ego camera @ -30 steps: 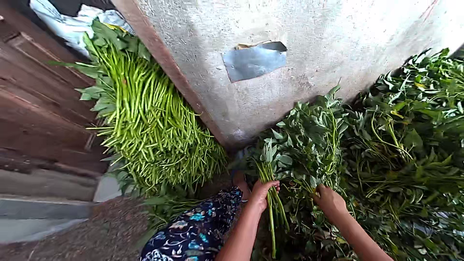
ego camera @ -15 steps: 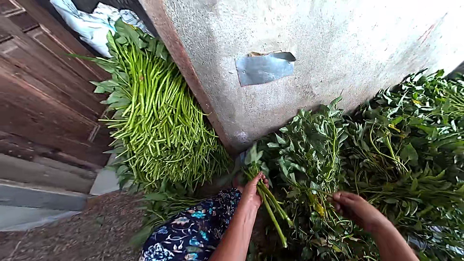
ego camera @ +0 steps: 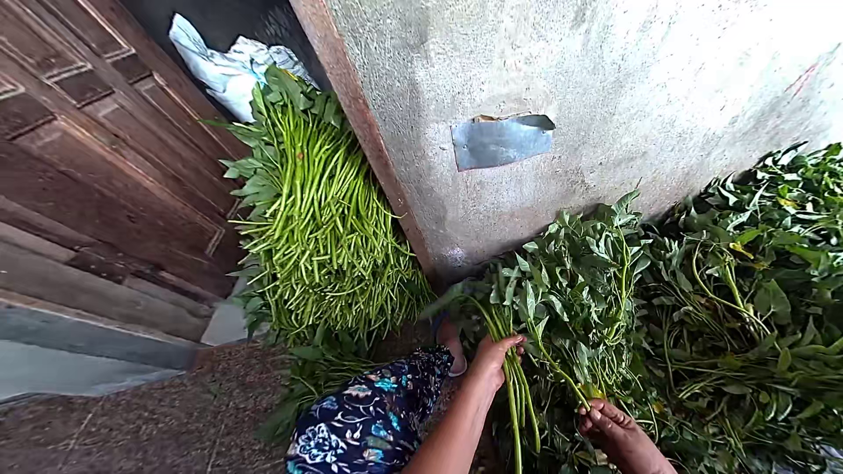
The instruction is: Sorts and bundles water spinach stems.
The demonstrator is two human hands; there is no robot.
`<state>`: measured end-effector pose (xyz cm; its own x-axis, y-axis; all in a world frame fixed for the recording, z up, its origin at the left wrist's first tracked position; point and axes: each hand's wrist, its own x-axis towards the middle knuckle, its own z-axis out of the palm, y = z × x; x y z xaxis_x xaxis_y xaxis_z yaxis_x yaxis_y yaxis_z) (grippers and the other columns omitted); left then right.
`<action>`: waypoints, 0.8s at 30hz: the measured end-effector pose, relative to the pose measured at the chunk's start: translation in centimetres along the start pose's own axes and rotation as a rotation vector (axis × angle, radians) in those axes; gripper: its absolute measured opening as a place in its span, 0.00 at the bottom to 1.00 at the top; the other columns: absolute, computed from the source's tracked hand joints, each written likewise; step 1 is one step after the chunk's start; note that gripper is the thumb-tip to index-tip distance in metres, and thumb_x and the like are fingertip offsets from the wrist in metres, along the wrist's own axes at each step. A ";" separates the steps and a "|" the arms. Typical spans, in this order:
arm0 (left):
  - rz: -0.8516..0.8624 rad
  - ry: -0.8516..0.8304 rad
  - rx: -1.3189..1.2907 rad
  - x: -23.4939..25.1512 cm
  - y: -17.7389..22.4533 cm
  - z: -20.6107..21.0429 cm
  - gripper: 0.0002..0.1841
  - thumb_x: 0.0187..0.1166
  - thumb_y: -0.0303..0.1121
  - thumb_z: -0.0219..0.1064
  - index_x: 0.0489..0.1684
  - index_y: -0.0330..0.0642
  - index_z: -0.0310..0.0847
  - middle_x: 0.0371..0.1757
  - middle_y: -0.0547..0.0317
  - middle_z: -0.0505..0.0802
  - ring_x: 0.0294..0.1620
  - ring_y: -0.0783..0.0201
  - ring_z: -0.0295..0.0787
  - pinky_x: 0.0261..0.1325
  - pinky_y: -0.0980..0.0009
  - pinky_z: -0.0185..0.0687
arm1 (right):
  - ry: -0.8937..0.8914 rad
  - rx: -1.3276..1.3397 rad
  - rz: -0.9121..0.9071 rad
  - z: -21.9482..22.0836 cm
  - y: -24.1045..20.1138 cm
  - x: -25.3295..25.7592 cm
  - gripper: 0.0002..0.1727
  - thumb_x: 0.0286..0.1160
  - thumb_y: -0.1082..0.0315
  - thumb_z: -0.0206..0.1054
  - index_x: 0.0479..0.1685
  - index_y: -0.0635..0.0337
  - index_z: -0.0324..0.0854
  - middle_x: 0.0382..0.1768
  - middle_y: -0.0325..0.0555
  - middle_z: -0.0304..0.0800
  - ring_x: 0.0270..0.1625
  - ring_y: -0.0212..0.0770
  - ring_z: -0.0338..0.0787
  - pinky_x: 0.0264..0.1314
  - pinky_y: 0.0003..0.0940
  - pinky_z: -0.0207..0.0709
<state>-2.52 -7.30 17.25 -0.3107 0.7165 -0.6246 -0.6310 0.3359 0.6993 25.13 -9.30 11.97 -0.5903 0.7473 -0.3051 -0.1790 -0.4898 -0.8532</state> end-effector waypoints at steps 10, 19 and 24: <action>0.024 -0.155 0.155 -0.6 -0.5 0.7 0.19 0.73 0.20 0.73 0.61 0.33 0.74 0.40 0.51 0.87 0.28 0.65 0.83 0.33 0.72 0.83 | -0.289 -0.339 0.238 0.6 -2.5 0.1 0.21 0.83 0.51 0.56 0.54 0.58 0.86 0.51 0.39 0.94 0.50 0.35 0.92 0.60 0.37 0.85; 0.176 -0.312 0.326 -2.1 -1.5 1.5 0.26 0.64 0.19 0.78 0.62 0.30 0.75 0.46 0.50 0.91 0.41 0.63 0.89 0.47 0.69 0.88 | -0.046 0.439 0.437 6.4 -3.2 5.3 0.25 0.97 0.51 0.36 0.44 0.53 0.77 0.25 0.37 0.81 0.24 0.33 0.83 0.30 0.30 0.84; 0.233 -0.276 0.299 -2.3 -2.0 1.8 0.24 0.62 0.18 0.77 0.58 0.29 0.76 0.43 0.50 0.92 0.38 0.64 0.89 0.44 0.71 0.87 | 0.244 0.225 0.462 7.6 -3.0 5.3 0.16 0.96 0.63 0.42 0.47 0.61 0.74 0.25 0.42 0.82 0.21 0.36 0.83 0.26 0.31 0.82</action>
<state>0.72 -8.52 17.90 -0.1933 0.9159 -0.3518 -0.3219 0.2795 0.9046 16.57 -7.30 16.13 -0.4529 0.5020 -0.7368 -0.1243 -0.8539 -0.5054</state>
